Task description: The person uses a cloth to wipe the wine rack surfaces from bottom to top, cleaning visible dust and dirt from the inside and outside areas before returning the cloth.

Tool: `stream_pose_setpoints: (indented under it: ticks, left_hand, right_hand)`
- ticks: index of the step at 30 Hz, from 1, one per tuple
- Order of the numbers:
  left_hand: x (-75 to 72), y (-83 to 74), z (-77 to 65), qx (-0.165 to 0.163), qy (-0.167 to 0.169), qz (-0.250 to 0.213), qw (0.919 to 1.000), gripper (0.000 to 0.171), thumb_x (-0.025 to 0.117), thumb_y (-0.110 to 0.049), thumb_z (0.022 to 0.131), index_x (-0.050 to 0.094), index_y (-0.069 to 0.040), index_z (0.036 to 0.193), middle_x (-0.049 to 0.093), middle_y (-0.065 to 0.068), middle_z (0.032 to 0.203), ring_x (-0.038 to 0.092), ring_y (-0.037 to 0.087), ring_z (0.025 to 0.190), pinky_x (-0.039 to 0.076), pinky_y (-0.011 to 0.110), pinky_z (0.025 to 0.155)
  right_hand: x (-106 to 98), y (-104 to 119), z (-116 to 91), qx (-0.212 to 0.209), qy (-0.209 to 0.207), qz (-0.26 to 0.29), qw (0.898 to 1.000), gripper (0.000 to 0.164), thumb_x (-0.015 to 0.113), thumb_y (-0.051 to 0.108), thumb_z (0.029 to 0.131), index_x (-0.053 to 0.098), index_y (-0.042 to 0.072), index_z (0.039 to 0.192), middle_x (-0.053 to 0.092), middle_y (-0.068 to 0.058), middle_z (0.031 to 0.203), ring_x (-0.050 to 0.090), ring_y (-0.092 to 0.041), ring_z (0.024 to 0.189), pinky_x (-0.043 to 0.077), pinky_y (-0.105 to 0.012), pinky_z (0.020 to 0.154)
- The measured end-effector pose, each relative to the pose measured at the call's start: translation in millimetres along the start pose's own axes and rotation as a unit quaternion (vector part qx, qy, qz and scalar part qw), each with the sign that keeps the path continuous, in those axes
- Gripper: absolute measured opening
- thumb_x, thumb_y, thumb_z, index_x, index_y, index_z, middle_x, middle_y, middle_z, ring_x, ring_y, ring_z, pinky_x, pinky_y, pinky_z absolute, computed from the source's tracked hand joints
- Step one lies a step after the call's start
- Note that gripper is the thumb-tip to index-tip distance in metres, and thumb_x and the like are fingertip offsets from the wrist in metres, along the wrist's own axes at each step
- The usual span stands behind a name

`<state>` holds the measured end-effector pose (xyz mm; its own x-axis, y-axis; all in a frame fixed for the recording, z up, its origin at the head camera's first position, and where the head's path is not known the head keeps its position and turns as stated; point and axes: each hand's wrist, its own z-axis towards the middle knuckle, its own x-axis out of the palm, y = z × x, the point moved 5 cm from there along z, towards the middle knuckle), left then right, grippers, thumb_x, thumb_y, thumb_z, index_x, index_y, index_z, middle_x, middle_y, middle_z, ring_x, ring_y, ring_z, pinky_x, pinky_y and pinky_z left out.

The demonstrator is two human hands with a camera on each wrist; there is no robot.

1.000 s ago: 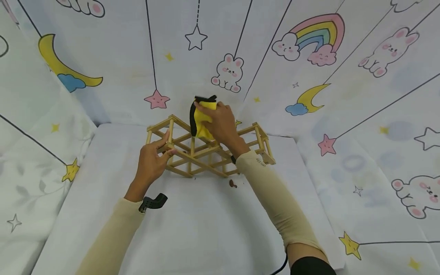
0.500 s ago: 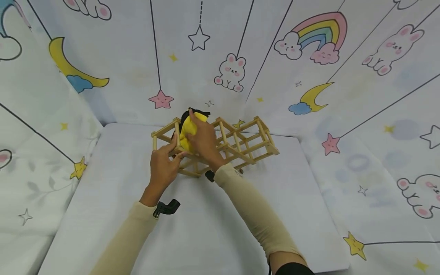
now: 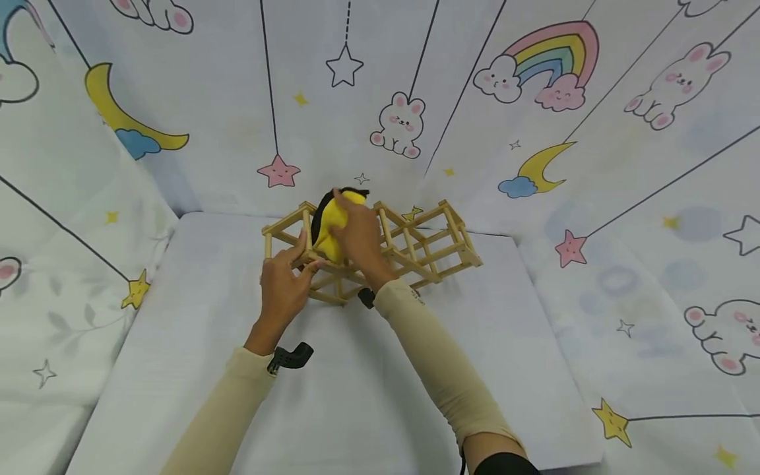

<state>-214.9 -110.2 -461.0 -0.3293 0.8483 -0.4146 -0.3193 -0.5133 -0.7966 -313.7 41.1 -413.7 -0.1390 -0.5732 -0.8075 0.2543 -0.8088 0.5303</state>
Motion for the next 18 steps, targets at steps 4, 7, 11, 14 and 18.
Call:
stream_pose_setpoints:
  ticks: [4,7,11,14,18]
  left_hand:
    - [-0.5,0.1,-0.4,-0.001,0.001,0.004,1.0,0.069,0.084,-0.022,0.092,0.054,-0.007,0.153,0.078,0.02,0.096,0.067,0.031,0.079,0.043,0.04,0.072]
    - [-2.4,-0.3,-1.3,0.006,-0.011,0.013,0.9998,0.07,0.084,-0.025,0.09,0.056,-0.006,0.152,0.077,0.02,0.092,0.065,0.034,0.079,0.04,0.045,0.078]
    - [-4.5,0.6,-3.6,0.022,-0.061,0.005,0.9979,0.068,0.087,-0.024,0.084,0.063,-0.005,0.145,0.079,0.019,0.093,0.069,0.038,0.083,0.048,0.052,0.083]
    - [-3.5,1.8,-8.5,0.031,-0.106,-0.012,0.9938,0.061,0.091,-0.021,0.08,0.071,-0.006,0.136,0.081,0.017,0.101,0.073,0.037,0.091,0.053,0.054,0.083]
    - [-1.1,1.4,-16.7,0.045,-0.151,-0.023,0.9873,0.052,0.093,-0.02,0.079,0.078,-0.008,0.128,0.082,0.014,0.108,0.075,0.034,0.095,0.054,0.052,0.083]
  right_hand:
    - [-34,16,15,-0.054,-0.126,0.054,0.989,0.074,0.081,0.017,0.097,0.047,0.029,0.162,0.068,-0.007,0.147,0.071,-0.029,0.11,0.057,-0.042,0.096]
    - [-48,44,21,-0.121,-0.113,0.101,0.981,0.072,0.079,0.014,0.098,0.048,0.03,0.161,0.068,-0.008,0.147,0.068,-0.024,0.105,0.057,-0.036,0.091]
    - [-36,82,27,-0.185,-0.002,0.139,0.973,0.073,0.078,0.014,0.099,0.046,0.034,0.162,0.062,-0.002,0.154,0.064,-0.017,0.096,0.055,-0.024,0.082]
    - [-13,99,31,-0.206,0.08,0.109,0.969,0.075,0.077,0.014,0.1,0.044,0.035,0.163,0.057,0.002,0.16,0.064,-0.018,0.099,0.052,-0.021,0.082]
    - [18,104,32,-0.216,0.168,-0.04,0.961,0.072,0.074,0.013,0.101,0.046,0.04,0.161,0.064,0.002,0.153,0.062,-0.026,0.125,0.054,-0.028,0.084]
